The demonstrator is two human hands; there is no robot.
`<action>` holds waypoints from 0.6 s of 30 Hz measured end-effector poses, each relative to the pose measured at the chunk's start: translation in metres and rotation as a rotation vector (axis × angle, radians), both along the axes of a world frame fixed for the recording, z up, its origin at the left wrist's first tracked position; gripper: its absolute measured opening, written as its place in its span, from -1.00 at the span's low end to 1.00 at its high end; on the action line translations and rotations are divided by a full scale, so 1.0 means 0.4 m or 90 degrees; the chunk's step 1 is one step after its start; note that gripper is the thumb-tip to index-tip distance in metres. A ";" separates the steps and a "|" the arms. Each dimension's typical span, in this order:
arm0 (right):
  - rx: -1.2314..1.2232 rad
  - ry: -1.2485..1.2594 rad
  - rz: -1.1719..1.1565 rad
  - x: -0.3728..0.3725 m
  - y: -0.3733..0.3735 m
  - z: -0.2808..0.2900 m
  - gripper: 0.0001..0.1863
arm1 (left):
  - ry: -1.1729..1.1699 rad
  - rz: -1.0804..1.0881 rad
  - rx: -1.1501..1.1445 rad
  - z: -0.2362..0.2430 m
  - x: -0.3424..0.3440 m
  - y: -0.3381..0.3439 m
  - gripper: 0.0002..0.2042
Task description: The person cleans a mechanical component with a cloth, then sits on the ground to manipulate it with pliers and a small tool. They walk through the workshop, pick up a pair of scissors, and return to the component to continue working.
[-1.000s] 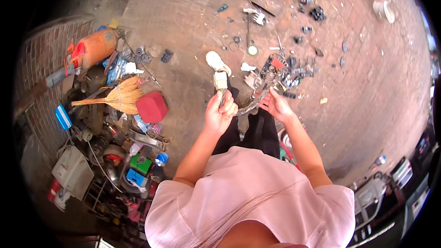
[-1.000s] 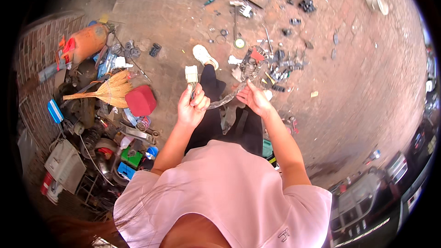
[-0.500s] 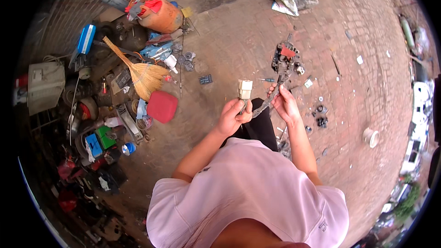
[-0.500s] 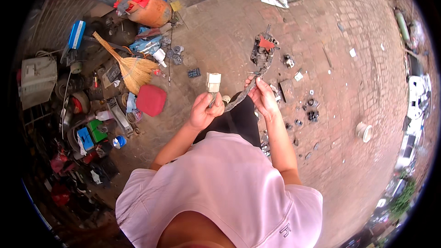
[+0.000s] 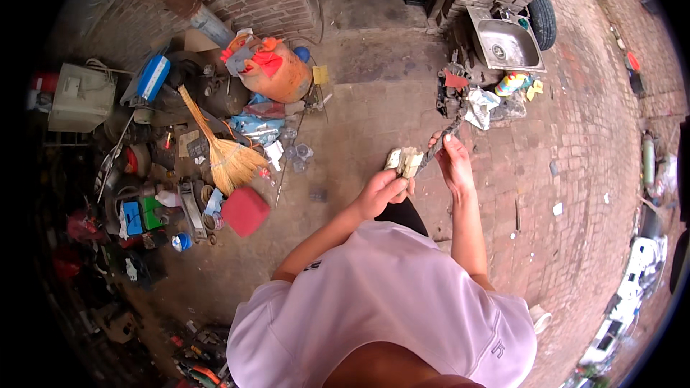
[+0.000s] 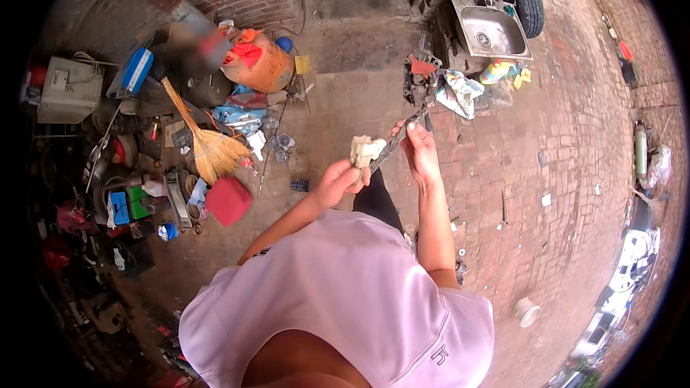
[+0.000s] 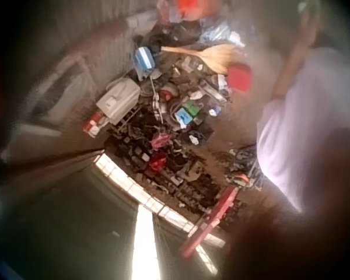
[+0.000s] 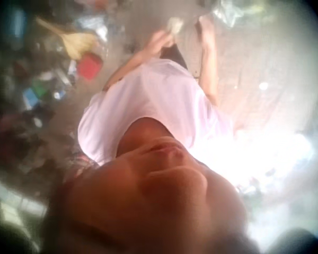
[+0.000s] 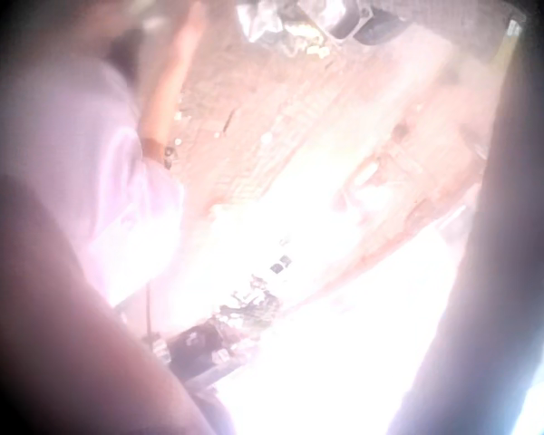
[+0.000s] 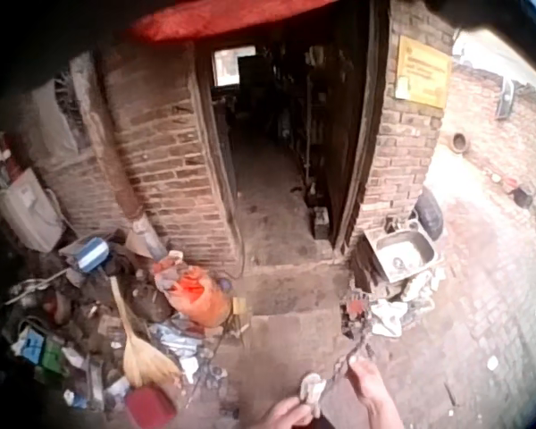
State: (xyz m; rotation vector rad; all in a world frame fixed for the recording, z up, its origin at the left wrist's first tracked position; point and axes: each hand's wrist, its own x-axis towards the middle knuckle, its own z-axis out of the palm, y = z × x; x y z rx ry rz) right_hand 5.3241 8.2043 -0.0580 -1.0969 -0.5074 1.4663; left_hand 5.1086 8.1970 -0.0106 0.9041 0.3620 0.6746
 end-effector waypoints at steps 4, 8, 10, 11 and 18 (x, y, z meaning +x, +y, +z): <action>-0.013 -0.119 0.031 0.100 0.237 0.063 -0.76 | 0.092 0.019 0.014 0.000 0.114 0.220 -0.77; 0.024 -0.202 0.097 0.170 0.470 0.086 -0.74 | 0.153 0.082 -0.002 -0.017 0.200 0.423 -0.76; 0.053 -0.271 0.140 0.181 0.590 0.097 -0.73 | 0.163 0.117 -0.007 -0.023 0.228 0.523 -0.77; 0.065 -0.297 0.161 0.189 0.650 0.098 -0.73 | 0.168 0.133 -0.008 -0.027 0.242 0.574 -0.77; 0.107 -0.472 0.255 0.212 1.096 0.028 -0.74 | 0.163 0.192 -0.032 -0.133 0.284 1.013 -0.76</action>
